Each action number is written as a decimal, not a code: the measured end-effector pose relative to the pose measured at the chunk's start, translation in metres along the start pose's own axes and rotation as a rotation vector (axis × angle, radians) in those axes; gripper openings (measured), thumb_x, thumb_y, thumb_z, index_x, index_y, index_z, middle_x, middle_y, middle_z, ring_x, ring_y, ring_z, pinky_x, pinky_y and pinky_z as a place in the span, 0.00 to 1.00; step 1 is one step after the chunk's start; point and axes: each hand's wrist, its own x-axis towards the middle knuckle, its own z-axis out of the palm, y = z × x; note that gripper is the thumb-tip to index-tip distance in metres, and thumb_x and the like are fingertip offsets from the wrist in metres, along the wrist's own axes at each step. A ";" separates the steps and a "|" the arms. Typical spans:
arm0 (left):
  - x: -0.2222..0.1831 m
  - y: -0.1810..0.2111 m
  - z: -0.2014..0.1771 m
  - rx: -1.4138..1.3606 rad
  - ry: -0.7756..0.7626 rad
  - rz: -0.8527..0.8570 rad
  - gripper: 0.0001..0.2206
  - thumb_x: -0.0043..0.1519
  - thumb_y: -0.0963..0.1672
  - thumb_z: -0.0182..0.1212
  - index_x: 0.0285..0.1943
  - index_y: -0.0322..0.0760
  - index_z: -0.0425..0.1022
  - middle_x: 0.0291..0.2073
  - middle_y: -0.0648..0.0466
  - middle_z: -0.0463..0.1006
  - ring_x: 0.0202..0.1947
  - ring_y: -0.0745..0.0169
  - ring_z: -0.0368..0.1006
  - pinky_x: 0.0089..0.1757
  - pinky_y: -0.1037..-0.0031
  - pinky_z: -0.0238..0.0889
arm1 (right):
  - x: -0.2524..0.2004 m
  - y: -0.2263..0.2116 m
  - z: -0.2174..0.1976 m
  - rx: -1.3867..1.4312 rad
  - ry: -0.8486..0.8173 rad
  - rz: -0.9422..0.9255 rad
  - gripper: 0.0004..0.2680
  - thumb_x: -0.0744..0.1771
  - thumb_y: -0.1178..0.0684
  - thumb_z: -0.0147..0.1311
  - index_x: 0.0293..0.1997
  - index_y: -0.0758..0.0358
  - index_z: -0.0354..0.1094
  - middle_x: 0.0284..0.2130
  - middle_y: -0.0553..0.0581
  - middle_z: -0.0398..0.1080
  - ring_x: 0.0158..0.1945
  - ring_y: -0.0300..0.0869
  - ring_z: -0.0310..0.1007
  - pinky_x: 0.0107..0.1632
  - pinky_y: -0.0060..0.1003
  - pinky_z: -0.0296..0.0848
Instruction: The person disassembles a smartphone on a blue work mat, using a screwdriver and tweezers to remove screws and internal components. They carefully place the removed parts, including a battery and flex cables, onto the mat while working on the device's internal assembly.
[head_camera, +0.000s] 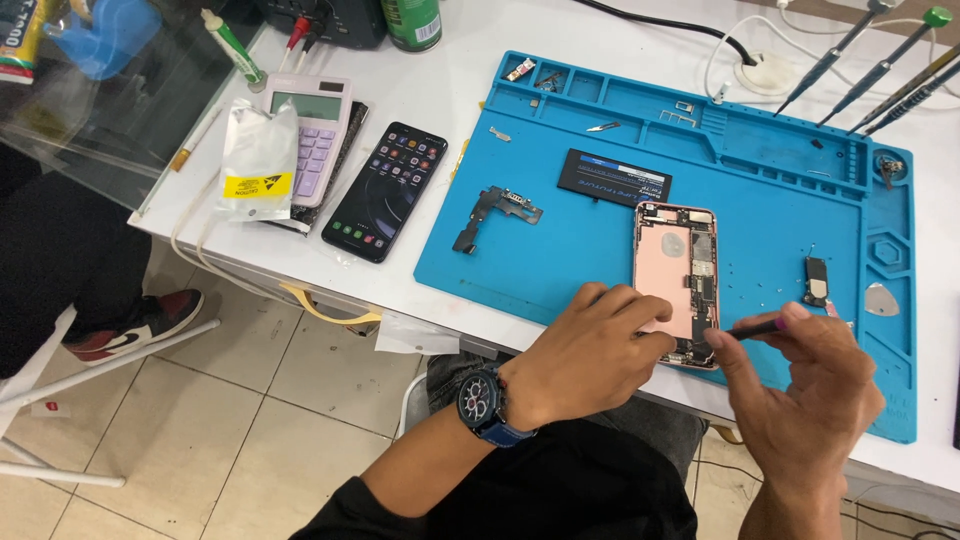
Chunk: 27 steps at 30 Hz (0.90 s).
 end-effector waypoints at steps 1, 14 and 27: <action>0.002 -0.001 0.000 0.002 0.002 -0.006 0.04 0.63 0.41 0.61 0.45 0.40 0.78 0.56 0.49 0.73 0.55 0.47 0.67 0.49 0.55 0.57 | -0.001 0.000 -0.001 0.004 -0.004 -0.002 0.25 0.68 0.66 0.71 0.64 0.66 0.51 0.39 0.65 0.74 0.43 0.49 0.76 0.76 0.55 0.64; 0.025 -0.026 -0.007 -0.165 -0.213 0.074 0.05 0.65 0.41 0.59 0.43 0.42 0.81 0.42 0.61 0.79 0.44 0.58 0.72 0.44 0.62 0.53 | 0.002 -0.003 0.006 0.278 -0.035 0.084 0.19 0.69 0.71 0.56 0.64 0.65 0.52 0.42 0.76 0.73 0.46 0.56 0.80 0.48 0.42 0.83; 0.037 -0.026 -0.021 -0.322 -0.284 -0.016 0.08 0.67 0.40 0.58 0.54 0.40 0.76 0.34 0.56 0.83 0.37 0.52 0.78 0.44 0.62 0.58 | 0.005 0.000 0.004 0.195 -0.024 0.133 0.21 0.67 0.68 0.64 0.63 0.62 0.54 0.41 0.67 0.76 0.47 0.47 0.83 0.50 0.37 0.86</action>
